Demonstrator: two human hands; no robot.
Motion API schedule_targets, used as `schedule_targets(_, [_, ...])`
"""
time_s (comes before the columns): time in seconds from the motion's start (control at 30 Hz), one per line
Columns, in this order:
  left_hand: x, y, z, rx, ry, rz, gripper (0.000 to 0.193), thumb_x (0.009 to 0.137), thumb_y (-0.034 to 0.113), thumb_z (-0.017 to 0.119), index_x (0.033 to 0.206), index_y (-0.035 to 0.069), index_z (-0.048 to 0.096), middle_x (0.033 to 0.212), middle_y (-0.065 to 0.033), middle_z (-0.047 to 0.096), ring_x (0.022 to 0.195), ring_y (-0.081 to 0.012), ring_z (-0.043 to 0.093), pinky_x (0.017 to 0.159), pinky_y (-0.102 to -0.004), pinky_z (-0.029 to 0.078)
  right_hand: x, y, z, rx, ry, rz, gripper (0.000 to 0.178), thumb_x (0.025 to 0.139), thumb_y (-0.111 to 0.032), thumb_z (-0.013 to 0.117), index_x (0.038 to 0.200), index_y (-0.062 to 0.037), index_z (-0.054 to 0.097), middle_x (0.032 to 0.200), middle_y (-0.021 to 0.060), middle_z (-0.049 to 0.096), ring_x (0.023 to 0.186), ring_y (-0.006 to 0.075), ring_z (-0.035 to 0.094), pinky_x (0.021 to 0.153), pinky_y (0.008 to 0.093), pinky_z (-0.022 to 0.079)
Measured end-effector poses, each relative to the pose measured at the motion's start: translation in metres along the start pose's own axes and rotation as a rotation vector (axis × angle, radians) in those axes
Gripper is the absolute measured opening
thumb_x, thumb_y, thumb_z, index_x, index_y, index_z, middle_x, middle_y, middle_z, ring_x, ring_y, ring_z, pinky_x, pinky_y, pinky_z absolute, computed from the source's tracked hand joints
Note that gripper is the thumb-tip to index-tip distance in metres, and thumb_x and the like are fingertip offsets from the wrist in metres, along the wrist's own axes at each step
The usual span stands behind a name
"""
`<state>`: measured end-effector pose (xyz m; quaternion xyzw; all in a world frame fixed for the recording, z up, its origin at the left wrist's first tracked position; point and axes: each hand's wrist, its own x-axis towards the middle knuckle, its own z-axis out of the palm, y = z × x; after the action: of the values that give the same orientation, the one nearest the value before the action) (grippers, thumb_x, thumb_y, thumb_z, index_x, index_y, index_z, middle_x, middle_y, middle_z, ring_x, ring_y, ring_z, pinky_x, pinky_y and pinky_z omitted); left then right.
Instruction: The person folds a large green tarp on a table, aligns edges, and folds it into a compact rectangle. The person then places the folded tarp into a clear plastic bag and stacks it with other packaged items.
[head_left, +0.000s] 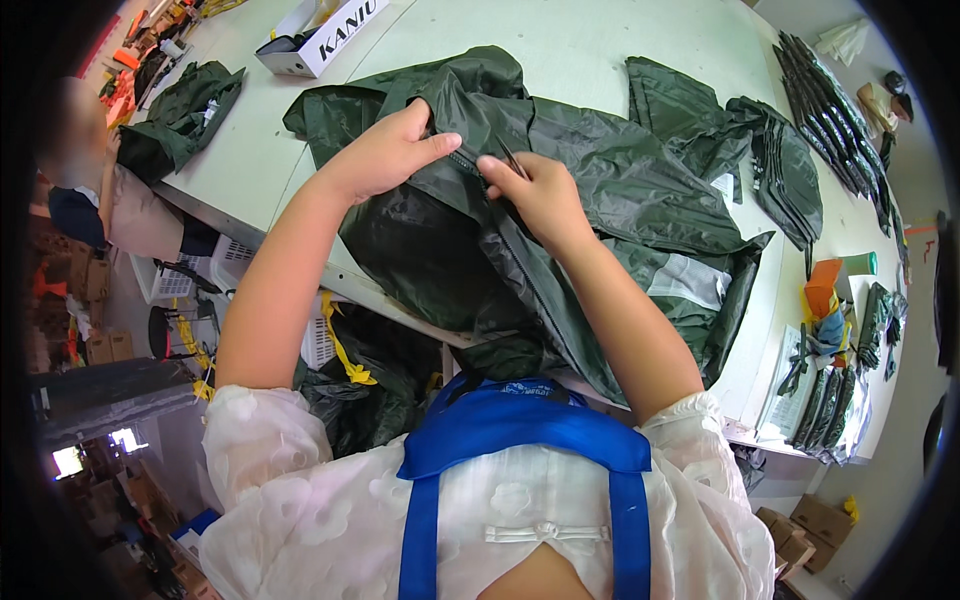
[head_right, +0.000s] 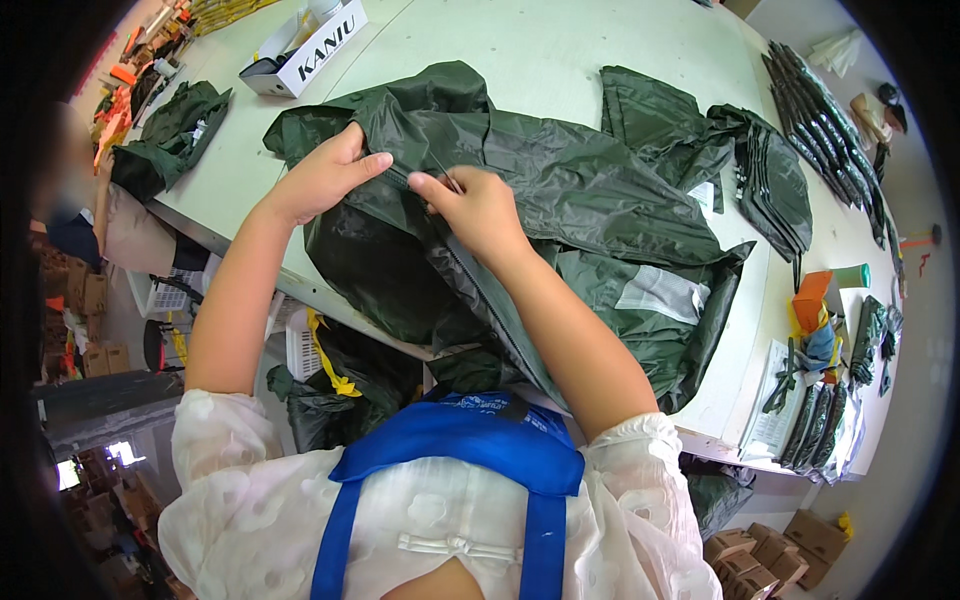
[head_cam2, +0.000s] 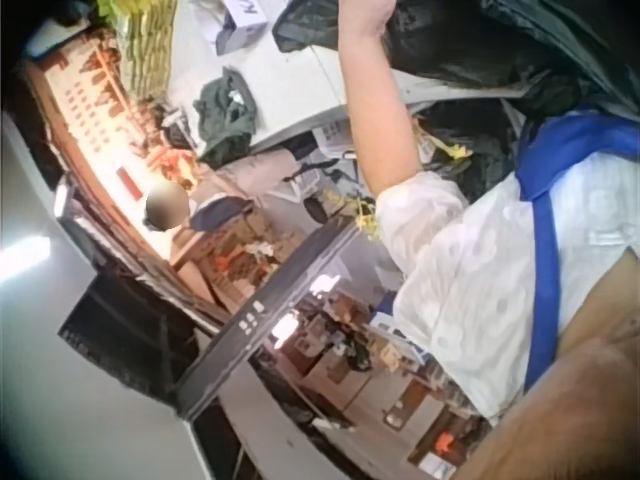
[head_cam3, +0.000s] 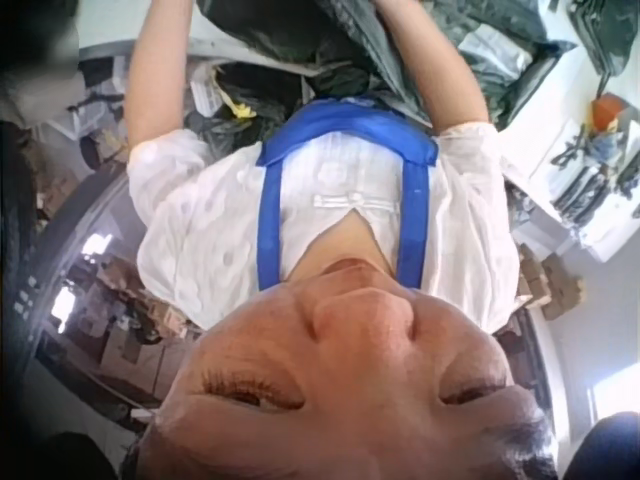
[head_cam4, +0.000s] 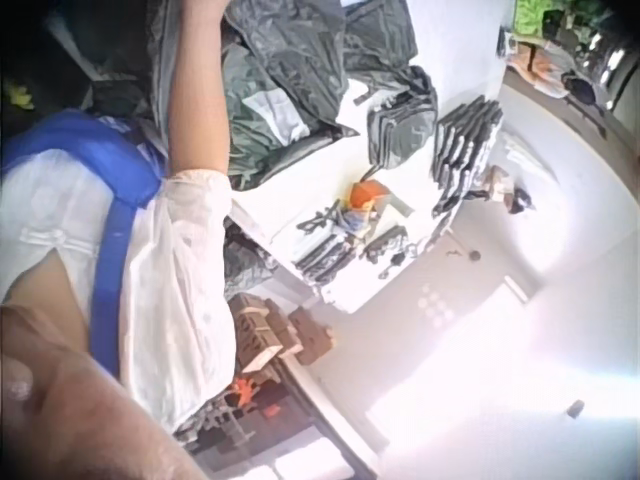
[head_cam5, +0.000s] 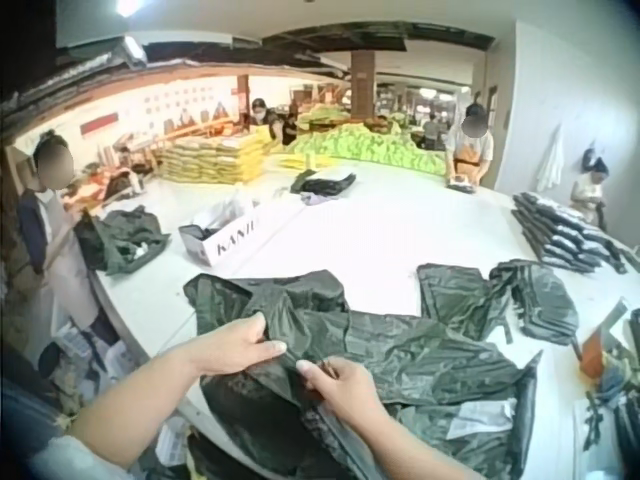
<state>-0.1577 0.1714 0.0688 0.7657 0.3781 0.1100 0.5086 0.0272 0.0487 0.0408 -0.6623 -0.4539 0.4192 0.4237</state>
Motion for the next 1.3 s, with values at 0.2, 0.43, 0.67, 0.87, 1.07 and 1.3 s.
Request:
schedule_targets(0.2, [-0.017,0.023,0.022,0.017,0.137,0.109,0.037,0.095,0.031,0.054,0.084,0.0,0.039,0.075,-0.0029,0.046,0.072,-0.0101,0.038,0.064,-0.0281,0.04,0.005,0.004,0.002,-0.035,0.026,-0.06,0.041,0.079,-0.038,0.071,0.076,0.0027,0.066,0.062,0.0072,0.062,0.057,0.0137,0.055,0.057,0.0303,0.046])
schedule_targets(0.43, [-0.009,0.04,0.031,0.106,0.094,0.04,0.04,0.094,0.032,0.056,0.081,-0.001,0.037,0.073,-0.0099,0.048,0.069,-0.0144,0.041,0.065,-0.0328,0.041,-0.001,0.021,-0.013,-0.062,0.043,-0.154,0.027,0.081,-0.026,0.069,0.078,0.0009,0.066,0.064,0.0054,0.058,0.058,0.0131,0.051,0.057,0.0287,0.042])
schedule_targets(0.67, [0.01,0.047,0.015,-0.116,0.245,0.153,0.029,0.084,0.02,0.068,0.097,0.0,0.052,0.093,-0.007,0.06,0.084,-0.0141,0.055,0.08,-0.0302,0.047,-0.025,0.047,-0.068,-0.258,-0.053,-0.139,0.025,0.084,-0.024,0.064,0.084,0.0002,0.06,0.077,0.0198,0.061,0.074,0.0378,0.058,0.067,0.0417,0.046])
schedule_targets(0.87, [-0.011,0.051,-0.091,-0.479,0.193,0.07,0.034,0.092,0.013,0.057,0.123,0.001,0.051,0.117,-0.0093,0.06,0.103,-0.017,0.06,0.091,-0.0313,0.047,-0.114,0.138,-0.226,-0.638,-0.003,0.135,0.026,0.084,-0.024,0.063,0.081,0.0011,0.057,0.073,0.0195,0.059,0.07,0.0358,0.057,0.064,0.0416,0.044])
schedule_targets(1.07, [0.013,0.001,-0.137,-0.45,0.259,-0.051,0.038,0.09,0.014,0.059,0.125,0.002,0.051,0.12,-0.0093,0.059,0.107,-0.0197,0.059,0.094,-0.0338,0.046,-0.208,0.145,-0.312,-0.595,0.127,0.523,0.024,0.082,-0.023,0.066,0.082,0.001,0.062,0.062,0.0138,0.054,0.058,0.0242,0.051,0.057,0.037,0.043])
schedule_targets(1.3, [0.056,-0.15,-0.09,0.963,0.409,-0.382,0.064,0.071,0.031,0.078,0.116,-0.008,0.053,0.114,-0.0246,0.062,0.1,-0.0355,0.062,0.09,-0.0403,0.047,-0.22,0.165,-0.257,-0.927,0.255,0.543,0.027,0.081,-0.03,0.067,0.081,-0.0029,0.063,0.076,0.0201,0.064,0.078,0.0378,0.062,0.069,0.0443,0.049])
